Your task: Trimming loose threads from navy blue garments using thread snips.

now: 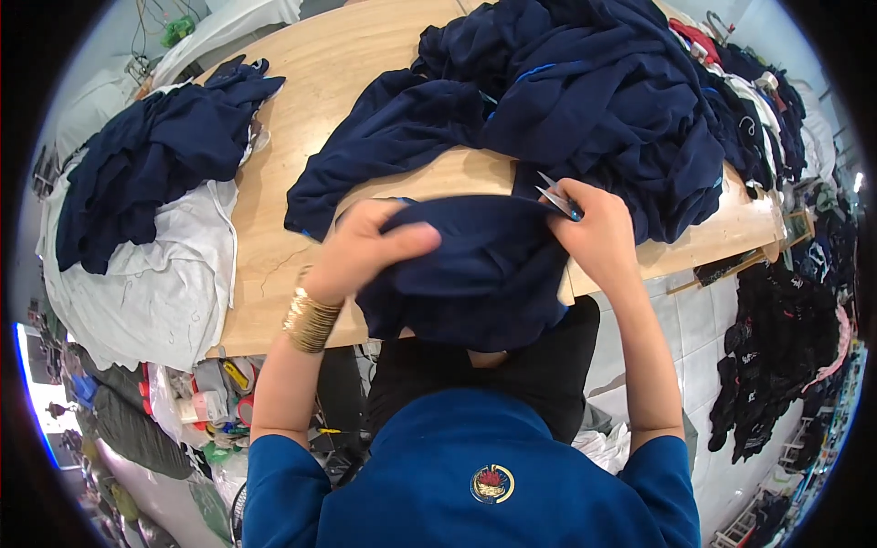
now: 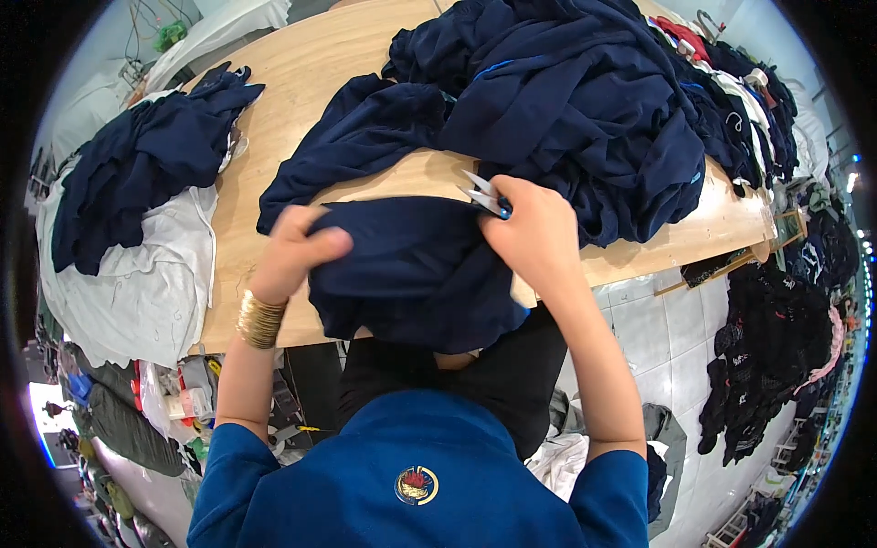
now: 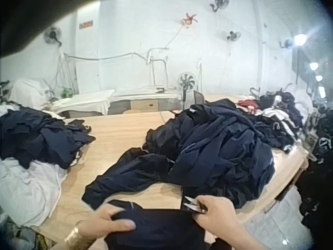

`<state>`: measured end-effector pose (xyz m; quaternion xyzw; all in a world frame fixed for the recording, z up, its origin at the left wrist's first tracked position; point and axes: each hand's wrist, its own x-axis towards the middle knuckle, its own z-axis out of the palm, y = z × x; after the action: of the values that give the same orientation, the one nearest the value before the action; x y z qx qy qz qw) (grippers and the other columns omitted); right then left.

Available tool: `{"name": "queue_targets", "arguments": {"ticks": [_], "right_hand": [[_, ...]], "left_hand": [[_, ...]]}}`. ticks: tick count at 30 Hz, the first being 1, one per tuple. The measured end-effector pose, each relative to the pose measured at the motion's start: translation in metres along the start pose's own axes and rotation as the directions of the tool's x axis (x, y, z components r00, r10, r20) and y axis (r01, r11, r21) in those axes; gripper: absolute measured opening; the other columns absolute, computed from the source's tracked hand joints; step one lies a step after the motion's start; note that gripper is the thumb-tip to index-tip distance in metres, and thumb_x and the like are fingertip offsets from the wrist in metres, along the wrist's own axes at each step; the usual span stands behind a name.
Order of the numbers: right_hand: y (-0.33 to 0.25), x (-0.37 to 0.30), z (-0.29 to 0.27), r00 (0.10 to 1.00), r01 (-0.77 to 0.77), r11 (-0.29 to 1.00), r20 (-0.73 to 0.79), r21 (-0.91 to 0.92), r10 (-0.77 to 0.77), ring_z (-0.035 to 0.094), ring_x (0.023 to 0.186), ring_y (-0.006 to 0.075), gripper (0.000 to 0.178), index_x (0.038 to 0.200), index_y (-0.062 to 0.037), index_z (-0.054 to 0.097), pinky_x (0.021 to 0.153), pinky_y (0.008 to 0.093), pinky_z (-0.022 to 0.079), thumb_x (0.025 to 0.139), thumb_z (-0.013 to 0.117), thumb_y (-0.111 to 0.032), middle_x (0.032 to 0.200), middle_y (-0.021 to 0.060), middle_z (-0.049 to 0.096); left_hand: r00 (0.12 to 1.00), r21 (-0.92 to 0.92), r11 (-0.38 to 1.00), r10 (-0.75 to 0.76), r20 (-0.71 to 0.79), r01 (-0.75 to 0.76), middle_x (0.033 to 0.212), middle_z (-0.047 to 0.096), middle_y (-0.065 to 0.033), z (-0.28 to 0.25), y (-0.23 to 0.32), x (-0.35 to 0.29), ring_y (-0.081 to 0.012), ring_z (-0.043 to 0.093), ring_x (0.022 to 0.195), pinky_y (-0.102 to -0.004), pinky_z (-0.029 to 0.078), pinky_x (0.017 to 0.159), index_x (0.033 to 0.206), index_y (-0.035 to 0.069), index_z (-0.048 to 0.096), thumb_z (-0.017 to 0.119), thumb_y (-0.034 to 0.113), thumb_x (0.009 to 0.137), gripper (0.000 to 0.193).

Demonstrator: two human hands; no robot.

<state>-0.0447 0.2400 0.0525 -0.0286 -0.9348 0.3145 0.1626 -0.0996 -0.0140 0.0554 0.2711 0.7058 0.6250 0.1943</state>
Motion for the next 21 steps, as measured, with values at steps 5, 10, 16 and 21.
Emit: {"name": "queue_targets", "arguments": {"ticks": [5, 10, 16, 21], "right_hand": [[0.052, 0.005, -0.022, 0.992, -0.121, 0.958, -0.008, 0.259, 0.127, 0.055, 0.056, 0.0191, 0.014, 0.079, -0.0017, 0.061, 0.052, 0.0302, 0.041, 0.065, 0.057, -0.005, 0.059, 0.0066, 0.054], [0.047, -0.011, -0.060, 0.855, -0.450, 0.520, 0.182, 0.726, 0.486, 0.032, 0.040, 0.0042, 0.023, 0.082, -0.0021, 0.059, 0.038, 0.0186, 0.023, 0.061, 0.050, 0.003, 0.058, -0.0032, 0.046], [0.069, -0.016, -0.059, 0.845, -0.377, 0.368, 0.153, 0.850, 0.512, 0.031, 0.039, 0.0042, 0.017, 0.074, -0.0059, 0.054, 0.037, 0.0183, 0.021, 0.059, 0.048, 0.000, 0.055, -0.0054, 0.043], [0.074, -0.017, -0.055, 0.870, -0.367, 0.277, 0.222, 0.888, 0.441, 0.031, 0.039, 0.0049, 0.011, 0.065, -0.0089, 0.050, 0.038, 0.0189, 0.021, 0.060, 0.048, 0.000, 0.053, -0.0053, 0.042]], "left_hand": [[0.944, -0.742, 0.662, -0.169, -0.284, -0.104, 0.100, 0.065, -0.0078, -0.052, 0.006, -0.012, -0.0161, 0.063, 0.088, -0.0282, 0.049, 0.080, 0.104, 0.000, 0.060, 0.049, 0.026, 0.094, 0.030], [0.970, -0.746, 0.665, -0.166, -0.180, -0.025, 0.103, 0.065, -0.0106, -0.076, -0.010, -0.025, -0.0186, 0.063, 0.093, -0.0293, 0.049, 0.083, 0.105, -0.001, 0.059, 0.047, 0.025, 0.095, 0.030], [0.992, -0.868, 0.497, -0.106, -0.069, -0.007, 0.105, 0.064, -0.0121, -0.068, -0.004, -0.029, -0.0207, 0.063, 0.092, -0.0330, 0.050, 0.084, 0.113, -0.003, 0.056, 0.041, 0.023, 0.097, 0.034], [0.995, -0.893, 0.441, 0.004, -0.101, -0.092, 0.116, 0.058, -0.0146, -0.062, -0.009, -0.035, -0.0227, 0.061, 0.098, -0.0352, 0.050, 0.088, 0.132, -0.003, 0.038, 0.035, 0.008, 0.097, 0.037]]}}
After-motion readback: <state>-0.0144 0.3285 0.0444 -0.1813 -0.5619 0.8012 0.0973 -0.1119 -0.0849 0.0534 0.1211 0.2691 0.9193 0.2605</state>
